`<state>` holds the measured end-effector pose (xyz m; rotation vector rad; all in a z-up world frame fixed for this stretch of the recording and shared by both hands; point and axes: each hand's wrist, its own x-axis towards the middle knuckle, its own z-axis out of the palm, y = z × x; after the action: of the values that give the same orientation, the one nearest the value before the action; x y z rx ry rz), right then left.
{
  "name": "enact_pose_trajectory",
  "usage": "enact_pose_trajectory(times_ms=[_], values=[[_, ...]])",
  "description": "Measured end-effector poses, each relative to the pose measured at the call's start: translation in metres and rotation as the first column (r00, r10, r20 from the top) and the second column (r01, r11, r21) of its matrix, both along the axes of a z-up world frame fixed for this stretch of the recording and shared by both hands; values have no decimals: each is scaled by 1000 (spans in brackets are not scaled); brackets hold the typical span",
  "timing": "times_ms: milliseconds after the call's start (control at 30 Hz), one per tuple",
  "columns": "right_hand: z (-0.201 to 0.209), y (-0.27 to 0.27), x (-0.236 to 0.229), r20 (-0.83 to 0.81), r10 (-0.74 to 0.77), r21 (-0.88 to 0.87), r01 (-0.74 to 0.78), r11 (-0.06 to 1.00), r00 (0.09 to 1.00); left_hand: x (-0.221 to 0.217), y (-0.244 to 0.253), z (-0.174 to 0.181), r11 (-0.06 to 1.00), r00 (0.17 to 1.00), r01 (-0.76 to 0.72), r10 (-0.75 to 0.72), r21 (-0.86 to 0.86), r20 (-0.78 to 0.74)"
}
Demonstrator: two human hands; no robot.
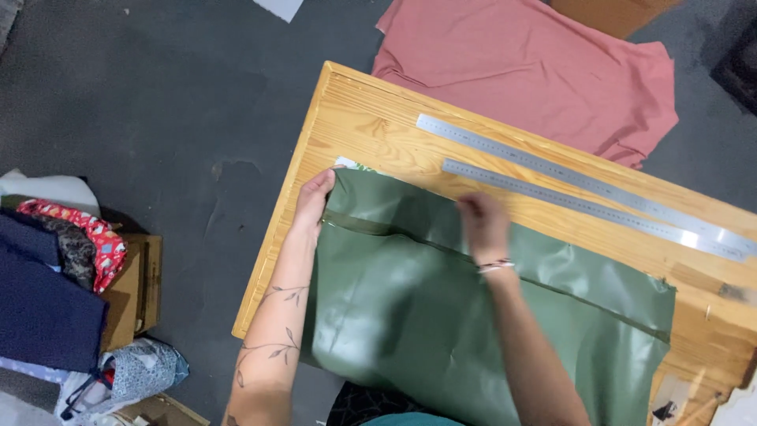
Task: The person aligns a green fabric sheet over a leaf-patterned fabric sheet on a wooden table, smoothing out the material and folding the edges by hand.
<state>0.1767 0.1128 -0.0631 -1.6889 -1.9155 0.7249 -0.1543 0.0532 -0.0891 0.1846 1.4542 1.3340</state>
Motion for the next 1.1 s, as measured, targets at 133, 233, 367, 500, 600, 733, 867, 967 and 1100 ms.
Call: enact_pose_trajectory(times_ms=[133, 233, 367, 500, 600, 733, 867, 967, 1100], values=[[25, -2, -96, -290, 270, -48, -296, 954, 918, 0, -11, 22, 990, 992, -2, -17, 144, 128], [37, 7, -142, -416, 439, 10, -478, 878, 797, -7, -18, 34, 972, 990, 48, -77, 231, 117], [18, 14, -179, -557, 543, -56, -681, 730, 628, -22, -30, 50, 923, 980, 190, -198, 336, -11], [34, 19, -180, -490, 629, -189, -778, 599, 604, -22, -36, 21, 943, 984, 155, -121, 293, -132], [34, 16, -178, -605, 558, -173, -778, 604, 568, -17, -45, 21, 956, 985, 115, -74, 271, -157], [66, 11, -178, -645, 541, -112, -767, 632, 540, -14, -57, 14, 952, 943, 275, -240, 132, -230], [68, 6, -181, -699, 539, -103, -811, 575, 471, -10, -64, 9, 946, 941, 287, -249, 151, -229], [61, 14, -180, -765, 478, -147, -840, 523, 431, -6, -62, 12, 952, 958, 252, -220, 174, -184], [62, 14, -176, -814, 421, -156, -849, 506, 400, 12, -64, 46, 954, 965, 244, -223, 173, -135]])
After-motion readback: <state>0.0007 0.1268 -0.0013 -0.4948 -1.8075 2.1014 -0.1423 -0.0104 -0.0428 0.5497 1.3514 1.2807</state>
